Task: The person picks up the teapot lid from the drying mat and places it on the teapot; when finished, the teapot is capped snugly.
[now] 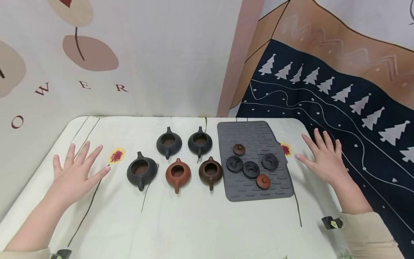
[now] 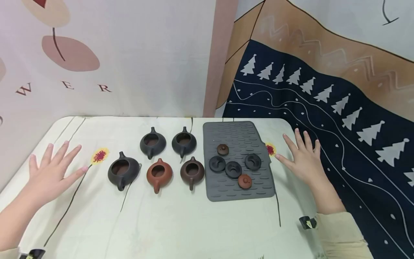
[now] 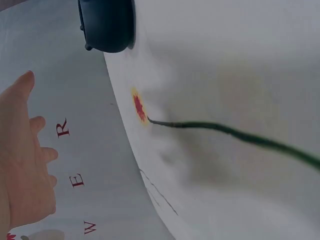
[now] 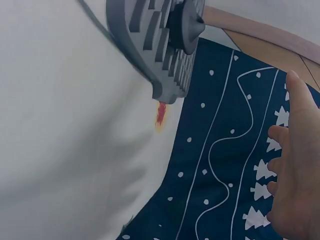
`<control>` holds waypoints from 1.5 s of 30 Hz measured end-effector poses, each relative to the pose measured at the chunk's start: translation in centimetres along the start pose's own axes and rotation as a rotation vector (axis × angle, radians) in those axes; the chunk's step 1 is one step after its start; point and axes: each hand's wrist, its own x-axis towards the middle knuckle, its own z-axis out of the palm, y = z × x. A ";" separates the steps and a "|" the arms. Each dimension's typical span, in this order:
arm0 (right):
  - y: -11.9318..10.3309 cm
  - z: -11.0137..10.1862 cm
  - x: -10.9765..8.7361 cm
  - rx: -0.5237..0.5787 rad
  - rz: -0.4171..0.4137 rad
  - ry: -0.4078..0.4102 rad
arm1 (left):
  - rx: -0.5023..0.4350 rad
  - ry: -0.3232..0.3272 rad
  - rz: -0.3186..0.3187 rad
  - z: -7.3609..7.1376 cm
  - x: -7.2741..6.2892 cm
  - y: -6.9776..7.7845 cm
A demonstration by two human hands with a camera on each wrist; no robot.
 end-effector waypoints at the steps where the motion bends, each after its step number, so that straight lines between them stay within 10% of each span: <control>1: -0.1 0.0 -0.1 0.001 -0.001 0.005 | -0.007 0.005 0.000 0.1 -0.1 0.2; 30: -4.3 3.8 -1.7 0.299 -0.074 0.245 | -0.330 0.156 0.069 4.9 -0.3 4.9; 45: -5.4 6.8 -1.2 0.491 -0.028 0.315 | -0.554 0.071 -0.013 7.2 -0.8 4.8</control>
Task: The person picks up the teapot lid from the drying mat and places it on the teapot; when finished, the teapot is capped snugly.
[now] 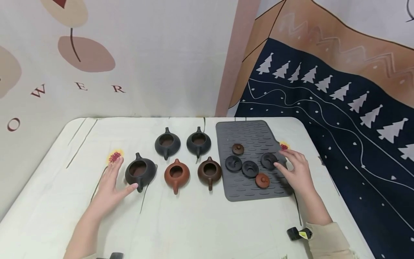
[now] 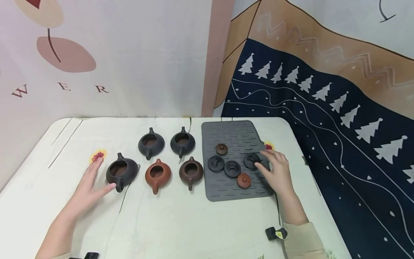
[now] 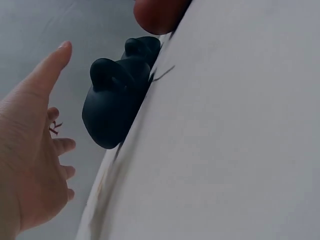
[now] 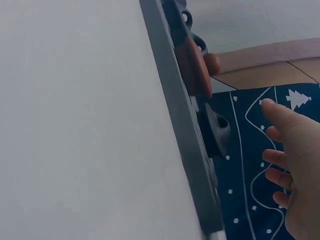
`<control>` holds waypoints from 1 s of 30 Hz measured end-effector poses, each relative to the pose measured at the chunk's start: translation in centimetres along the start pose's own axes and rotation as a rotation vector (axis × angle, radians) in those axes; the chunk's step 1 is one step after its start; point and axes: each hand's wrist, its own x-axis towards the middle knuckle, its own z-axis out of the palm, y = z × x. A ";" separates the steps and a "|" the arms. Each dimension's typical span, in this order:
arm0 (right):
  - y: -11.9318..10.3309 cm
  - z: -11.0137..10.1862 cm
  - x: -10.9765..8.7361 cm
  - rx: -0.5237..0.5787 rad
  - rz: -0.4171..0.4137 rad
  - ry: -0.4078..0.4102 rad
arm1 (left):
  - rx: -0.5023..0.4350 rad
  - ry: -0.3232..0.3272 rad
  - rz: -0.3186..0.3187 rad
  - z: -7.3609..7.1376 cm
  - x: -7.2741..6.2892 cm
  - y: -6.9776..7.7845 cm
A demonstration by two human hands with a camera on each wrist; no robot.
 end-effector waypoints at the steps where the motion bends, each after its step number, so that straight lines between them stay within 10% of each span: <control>1: 0.1 0.2 0.0 0.007 0.003 0.007 | -0.016 -0.005 -0.017 0.1 -0.1 -0.1; 10: 0.6 1.8 -0.4 0.043 0.097 -0.010 | -0.125 -0.084 -0.125 0.9 -0.4 -0.7; 30: 1.0 3.4 -0.4 0.088 0.172 0.031 | -0.079 -0.075 -0.100 1.6 -0.5 -1.6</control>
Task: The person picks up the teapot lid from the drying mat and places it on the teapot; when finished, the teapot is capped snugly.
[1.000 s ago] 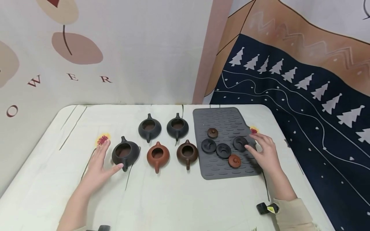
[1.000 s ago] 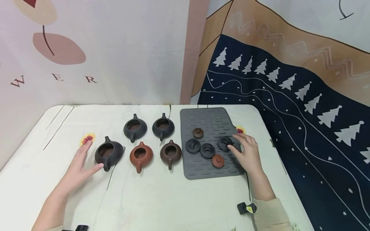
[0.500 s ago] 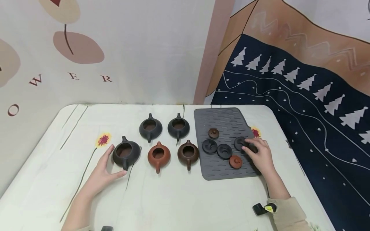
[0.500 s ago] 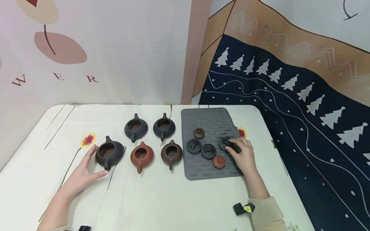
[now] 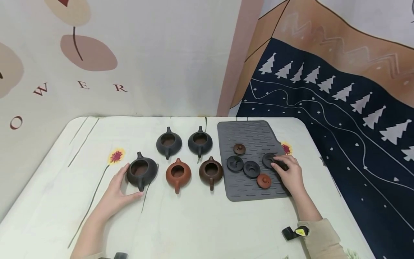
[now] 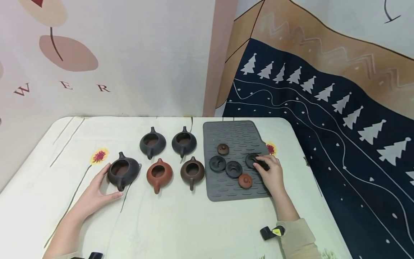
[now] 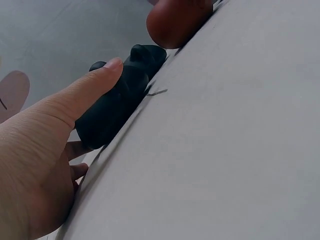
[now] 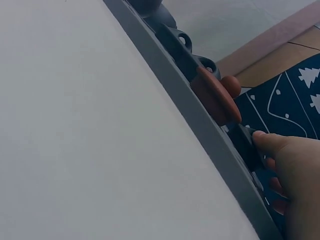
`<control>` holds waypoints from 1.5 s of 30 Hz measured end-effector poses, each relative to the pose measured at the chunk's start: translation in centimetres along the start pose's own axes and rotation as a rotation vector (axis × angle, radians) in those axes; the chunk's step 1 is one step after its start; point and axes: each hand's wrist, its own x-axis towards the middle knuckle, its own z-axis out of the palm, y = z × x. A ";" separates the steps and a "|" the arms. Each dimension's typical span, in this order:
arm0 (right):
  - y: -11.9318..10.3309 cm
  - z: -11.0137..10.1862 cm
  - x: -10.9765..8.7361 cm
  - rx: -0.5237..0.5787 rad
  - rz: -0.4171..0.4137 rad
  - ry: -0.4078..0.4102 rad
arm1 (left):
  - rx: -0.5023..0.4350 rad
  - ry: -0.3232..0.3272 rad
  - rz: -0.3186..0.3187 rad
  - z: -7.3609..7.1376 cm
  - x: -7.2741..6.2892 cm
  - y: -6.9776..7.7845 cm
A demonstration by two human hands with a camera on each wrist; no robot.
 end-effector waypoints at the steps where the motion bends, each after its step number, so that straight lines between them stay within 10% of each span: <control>1: 0.0 0.1 0.0 0.005 0.004 0.005 | 0.002 0.000 0.000 0.0 0.0 0.0; 21: -0.2 0.4 0.4 0.022 0.073 0.083 | 0.031 -0.014 -0.032 0.0 0.1 0.0; 45: -4.1 -0.4 0.0 0.084 -0.111 0.071 | 0.033 -0.012 -0.024 0.0 -0.2 0.2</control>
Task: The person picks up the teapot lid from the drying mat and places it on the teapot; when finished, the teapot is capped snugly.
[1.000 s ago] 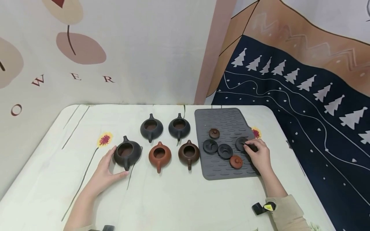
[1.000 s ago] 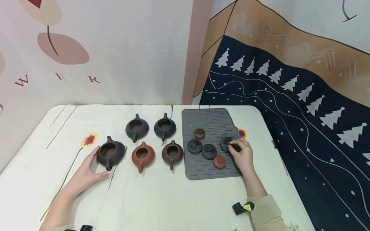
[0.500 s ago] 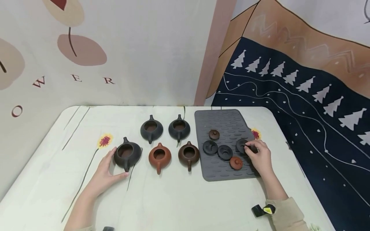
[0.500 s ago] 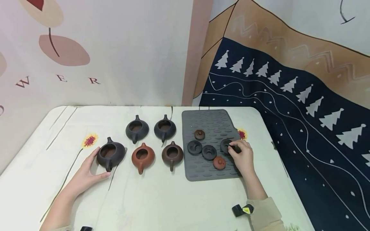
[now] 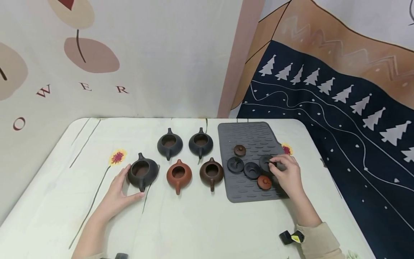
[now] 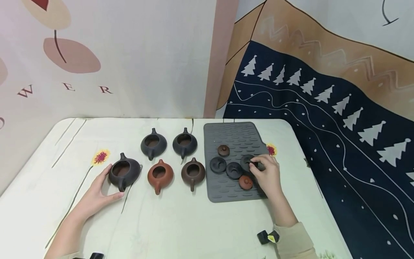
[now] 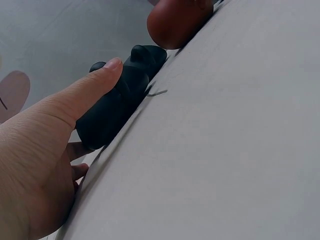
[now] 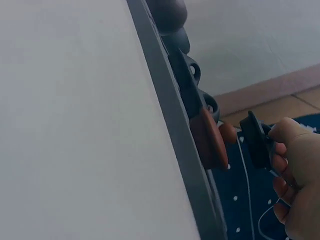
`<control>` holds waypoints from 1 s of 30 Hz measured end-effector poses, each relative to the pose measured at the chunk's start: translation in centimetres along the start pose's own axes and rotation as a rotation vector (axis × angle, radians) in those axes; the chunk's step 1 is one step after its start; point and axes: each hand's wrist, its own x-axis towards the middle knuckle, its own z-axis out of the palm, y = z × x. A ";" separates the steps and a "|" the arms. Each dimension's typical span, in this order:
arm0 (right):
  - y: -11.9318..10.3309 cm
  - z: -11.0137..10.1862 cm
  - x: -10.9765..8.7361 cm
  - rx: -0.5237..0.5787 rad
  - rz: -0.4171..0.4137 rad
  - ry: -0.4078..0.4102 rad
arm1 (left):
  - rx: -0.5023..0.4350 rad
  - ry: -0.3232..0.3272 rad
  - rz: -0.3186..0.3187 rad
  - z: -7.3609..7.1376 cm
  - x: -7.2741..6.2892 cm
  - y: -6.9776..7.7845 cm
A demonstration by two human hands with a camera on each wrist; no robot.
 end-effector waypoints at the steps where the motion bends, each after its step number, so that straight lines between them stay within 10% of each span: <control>1: -0.2 0.0 0.0 0.004 -0.009 0.000 | 0.001 0.003 0.004 0.0 0.0 0.0; 30: -7.5 3.5 0.5 0.054 -0.163 -0.152 | 0.004 0.010 0.013 0.1 0.1 -0.4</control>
